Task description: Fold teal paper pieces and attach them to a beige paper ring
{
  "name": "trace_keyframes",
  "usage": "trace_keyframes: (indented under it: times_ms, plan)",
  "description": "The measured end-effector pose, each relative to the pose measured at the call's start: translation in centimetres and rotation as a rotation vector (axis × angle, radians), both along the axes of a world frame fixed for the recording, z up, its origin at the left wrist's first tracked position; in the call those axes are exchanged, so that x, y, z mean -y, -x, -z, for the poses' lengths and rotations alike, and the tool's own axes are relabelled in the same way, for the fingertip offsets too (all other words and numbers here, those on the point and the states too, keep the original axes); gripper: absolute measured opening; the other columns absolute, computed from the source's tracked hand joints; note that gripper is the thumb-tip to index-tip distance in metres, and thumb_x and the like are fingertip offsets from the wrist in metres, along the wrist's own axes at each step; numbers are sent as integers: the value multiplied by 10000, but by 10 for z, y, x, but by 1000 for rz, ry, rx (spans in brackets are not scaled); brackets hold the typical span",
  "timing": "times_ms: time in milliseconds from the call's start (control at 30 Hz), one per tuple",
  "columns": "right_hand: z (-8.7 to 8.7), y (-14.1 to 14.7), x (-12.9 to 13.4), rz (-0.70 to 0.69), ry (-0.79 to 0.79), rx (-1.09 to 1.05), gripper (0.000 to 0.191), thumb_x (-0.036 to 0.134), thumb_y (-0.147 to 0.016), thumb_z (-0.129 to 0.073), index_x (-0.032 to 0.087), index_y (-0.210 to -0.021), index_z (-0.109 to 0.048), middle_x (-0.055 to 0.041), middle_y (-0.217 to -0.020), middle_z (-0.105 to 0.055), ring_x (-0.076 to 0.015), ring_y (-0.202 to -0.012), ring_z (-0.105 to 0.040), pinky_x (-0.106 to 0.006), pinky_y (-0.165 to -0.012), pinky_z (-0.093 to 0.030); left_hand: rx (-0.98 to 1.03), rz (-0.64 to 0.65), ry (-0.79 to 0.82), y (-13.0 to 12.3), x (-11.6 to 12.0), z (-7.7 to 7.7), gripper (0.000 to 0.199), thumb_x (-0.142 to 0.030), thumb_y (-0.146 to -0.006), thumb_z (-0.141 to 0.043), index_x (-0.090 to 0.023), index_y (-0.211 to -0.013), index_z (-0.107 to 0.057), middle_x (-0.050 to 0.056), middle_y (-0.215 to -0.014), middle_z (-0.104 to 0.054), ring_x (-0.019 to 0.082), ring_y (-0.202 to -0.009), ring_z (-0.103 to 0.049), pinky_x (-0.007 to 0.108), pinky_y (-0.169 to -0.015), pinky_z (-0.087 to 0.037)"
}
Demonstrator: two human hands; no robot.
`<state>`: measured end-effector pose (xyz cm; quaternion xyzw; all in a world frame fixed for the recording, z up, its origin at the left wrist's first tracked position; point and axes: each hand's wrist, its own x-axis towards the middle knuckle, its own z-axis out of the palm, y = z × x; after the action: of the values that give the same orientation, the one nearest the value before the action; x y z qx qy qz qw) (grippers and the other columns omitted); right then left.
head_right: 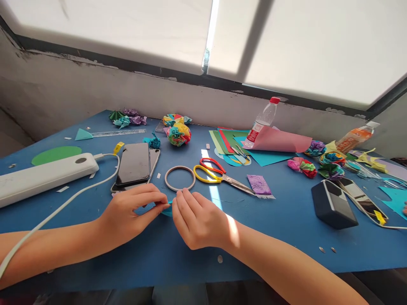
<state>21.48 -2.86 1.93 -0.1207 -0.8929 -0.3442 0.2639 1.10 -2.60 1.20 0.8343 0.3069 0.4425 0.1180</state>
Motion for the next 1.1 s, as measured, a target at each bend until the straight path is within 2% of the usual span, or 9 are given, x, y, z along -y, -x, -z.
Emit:
trace_keyframes:
  times_ms: [167,267,333,433,500,567,700,800,1100]
  plan:
    - [2,2,0,-34,-34,6,231,109,-869,-449,0,-954,-636,-181,-915,-702,-274,-856,-678,-366,-662,-570,-17,0,63,1,1,-2,121,-56,-807,-585,-164,-774,-629,-20,-715,-606,83,-647,-560,178,-619,-463]
    - [2,4,0,-38,-34,-24,215,96,-862,-451,0,-912,-637,-170,-848,-706,-260,-776,-683,-364,-650,-563,-40,-3,26,1,2,-1,118,-57,-814,-581,-163,-782,-620,-18,-712,-602,82,-643,-556,179,-610,-465]
    - [1,5,2,-7,-28,-44,219,79,-863,-439,-8,-912,-633,-175,-833,-705,-257,-762,-684,-361,-648,-560,-66,0,-76,1,1,1,110,-67,-836,-558,-157,-804,-611,0,-723,-602,96,-654,-556,203,-621,-481]
    - [0,7,5,11,-14,-85,226,53,-861,-417,-17,-912,-626,-179,-815,-703,-257,-750,-684,-358,-636,-557,-155,48,-345,5,-1,4,121,-66,-865,-509,-138,-900,-601,39,-748,-614,128,-684,-564,259,-650,-514]
    - [-1,8,6,7,-6,-107,217,42,-853,-421,-17,-889,-626,-179,-796,-703,-262,-736,-684,-357,-619,-554,-229,98,-507,8,-3,5,153,-47,-862,-500,-98,-980,-583,64,-754,-624,147,-693,-569,291,-650,-528]
    - [0,9,7,10,2,-111,210,37,-845,-427,-22,-870,-628,-182,-786,-701,-270,-731,-683,-357,-605,-550,-283,134,-597,10,-4,4,166,-27,-848,-513,-47,-1003,-568,85,-743,-628,164,-689,-572,309,-630,-530]
    - [1,9,7,23,0,-110,210,41,-839,-431,-21,-858,-632,-177,-771,-700,-270,-713,-681,-350,-580,-540,-338,123,-703,9,-5,-3,112,-26,-853,-500,-21,-930,-581,99,-712,-634,194,-683,-594,332,-599,-526]
    - [-1,7,7,27,3,-100,213,62,-847,-437,-7,-886,-635,-164,-803,-705,-257,-724,-680,-340,-575,-532,-381,114,-774,9,-2,-8,152,-31,-878,-444,-35,-893,-595,92,-689,-639,198,-681,-615,334,-594,-529]
    - [-3,6,13,44,-50,-76,204,101,-852,-454,41,-865,-649,-124,-810,-712,-226,-712,-675,-329,-596,-514,-407,133,-823,7,1,-15,229,-42,-880,-396,-43,-831,-620,108,-675,-659,209,-660,-633,338,-556,-517]
